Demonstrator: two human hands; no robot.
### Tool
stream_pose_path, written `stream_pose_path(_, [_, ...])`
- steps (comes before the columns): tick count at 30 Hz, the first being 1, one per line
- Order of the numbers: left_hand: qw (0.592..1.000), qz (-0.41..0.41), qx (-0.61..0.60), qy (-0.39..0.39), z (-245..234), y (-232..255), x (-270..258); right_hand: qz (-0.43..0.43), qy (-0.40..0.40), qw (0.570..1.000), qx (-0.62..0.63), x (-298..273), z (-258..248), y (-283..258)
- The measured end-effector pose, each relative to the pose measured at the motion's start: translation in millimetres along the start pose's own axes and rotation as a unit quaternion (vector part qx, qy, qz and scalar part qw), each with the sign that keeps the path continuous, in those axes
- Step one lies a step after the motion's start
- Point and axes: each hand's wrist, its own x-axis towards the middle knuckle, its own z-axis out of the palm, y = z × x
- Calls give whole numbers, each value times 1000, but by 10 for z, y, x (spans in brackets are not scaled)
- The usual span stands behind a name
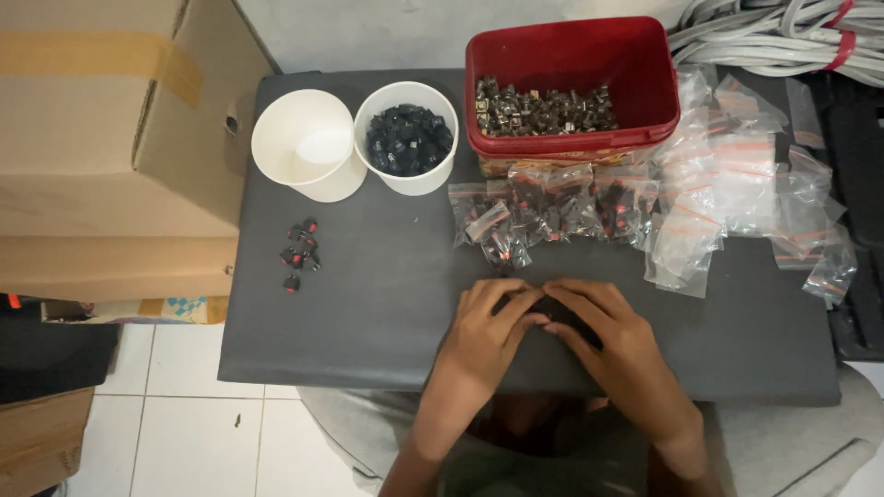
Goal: Picking up small electronic components and placing them into small plastic zip-lock bags
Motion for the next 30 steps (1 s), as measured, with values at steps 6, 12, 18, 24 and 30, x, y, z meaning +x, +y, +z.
stream_pose_path(6, [1000, 9, -17, 24, 42, -25, 8, -7, 23, 999, -24, -25, 3, -14])
stream_pose_path(12, [986, 12, -74, 148, -43, 17, -9, -64, 107, 992, 4, 164, 65, -304])
stream_pose_path(18, [969, -27, -43, 242, -658, 61, -121, -161, 74, 983, 44, 571, 293, -565])
stream_pose_path(24, [950, -79, -25, 300, -1149, -160, -319, -186, 27, 977, 103, 983, 633, -1000])
stream_pose_path(30, [928, -129, 33, 348, -1445, -323, -506, -280, -35, 957, 71, 1461, 1020, -1011])
